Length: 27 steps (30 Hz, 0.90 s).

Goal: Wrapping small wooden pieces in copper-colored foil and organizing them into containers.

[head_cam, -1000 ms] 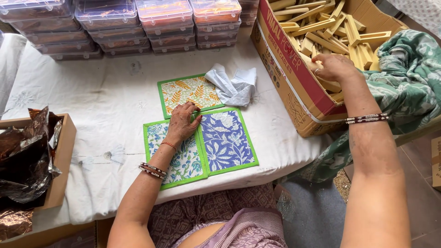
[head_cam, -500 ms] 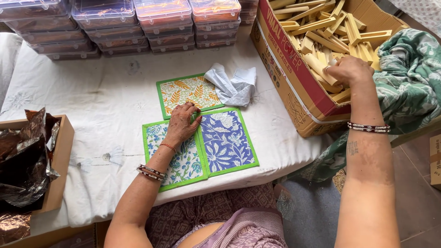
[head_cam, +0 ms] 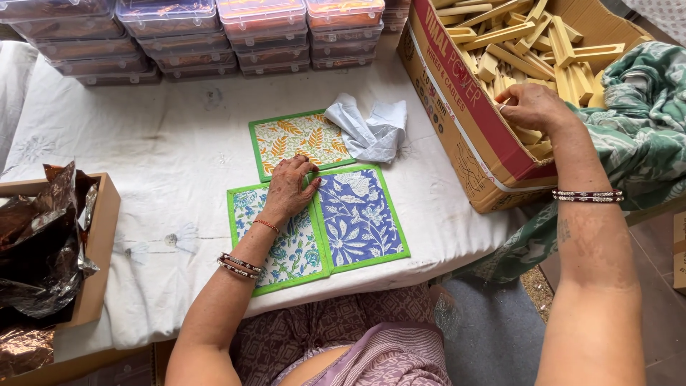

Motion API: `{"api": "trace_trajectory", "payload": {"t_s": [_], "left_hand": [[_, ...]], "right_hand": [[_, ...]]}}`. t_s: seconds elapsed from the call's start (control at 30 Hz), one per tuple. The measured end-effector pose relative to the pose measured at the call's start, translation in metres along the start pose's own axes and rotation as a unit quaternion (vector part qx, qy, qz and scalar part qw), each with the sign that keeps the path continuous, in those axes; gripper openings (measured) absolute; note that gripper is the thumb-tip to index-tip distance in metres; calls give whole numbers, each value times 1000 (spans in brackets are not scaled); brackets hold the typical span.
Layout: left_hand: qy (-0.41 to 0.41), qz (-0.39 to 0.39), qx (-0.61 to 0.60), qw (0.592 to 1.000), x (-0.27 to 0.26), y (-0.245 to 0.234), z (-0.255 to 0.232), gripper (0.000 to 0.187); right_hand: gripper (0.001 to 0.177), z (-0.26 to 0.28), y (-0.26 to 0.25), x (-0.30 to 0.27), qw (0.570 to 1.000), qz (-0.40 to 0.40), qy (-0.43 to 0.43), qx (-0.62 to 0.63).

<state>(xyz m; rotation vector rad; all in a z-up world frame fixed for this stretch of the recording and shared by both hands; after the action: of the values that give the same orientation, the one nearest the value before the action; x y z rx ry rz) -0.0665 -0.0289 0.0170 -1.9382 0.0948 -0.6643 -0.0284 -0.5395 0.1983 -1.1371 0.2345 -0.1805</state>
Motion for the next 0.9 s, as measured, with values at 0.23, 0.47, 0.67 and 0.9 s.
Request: {"api": "trace_trajectory", "payload": {"t_s": [0.23,0.47,0.67,0.9], "left_hand": [[-6,4,5,1000,1,4,3,28],[-1,6,17,1000,1,6,4,29],[-2,14,12,1000,1,6,4,29],[0,11,7,1000,1,5,3,29]], "right_hand": [[71,15,-5,-15,996,49,-30,63],[77,14,-9,-16,983,110,-27,144],[64,12,-2,-10,997,-7,3,-74],[50,-19,-1,8,974,-94,69,-196]]}}
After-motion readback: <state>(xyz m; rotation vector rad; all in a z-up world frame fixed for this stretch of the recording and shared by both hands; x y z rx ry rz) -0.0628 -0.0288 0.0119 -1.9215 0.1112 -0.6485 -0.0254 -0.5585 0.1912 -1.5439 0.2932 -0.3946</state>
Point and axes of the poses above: each hand's wrist, its own x-axis towards the middle knuckle, its own y-axis out of the palm, z = x × y, the point moved 1 cm from there along x, towards the middle knuckle, and after that the axes turned 13 degrees about x, right-handed, at the moved point
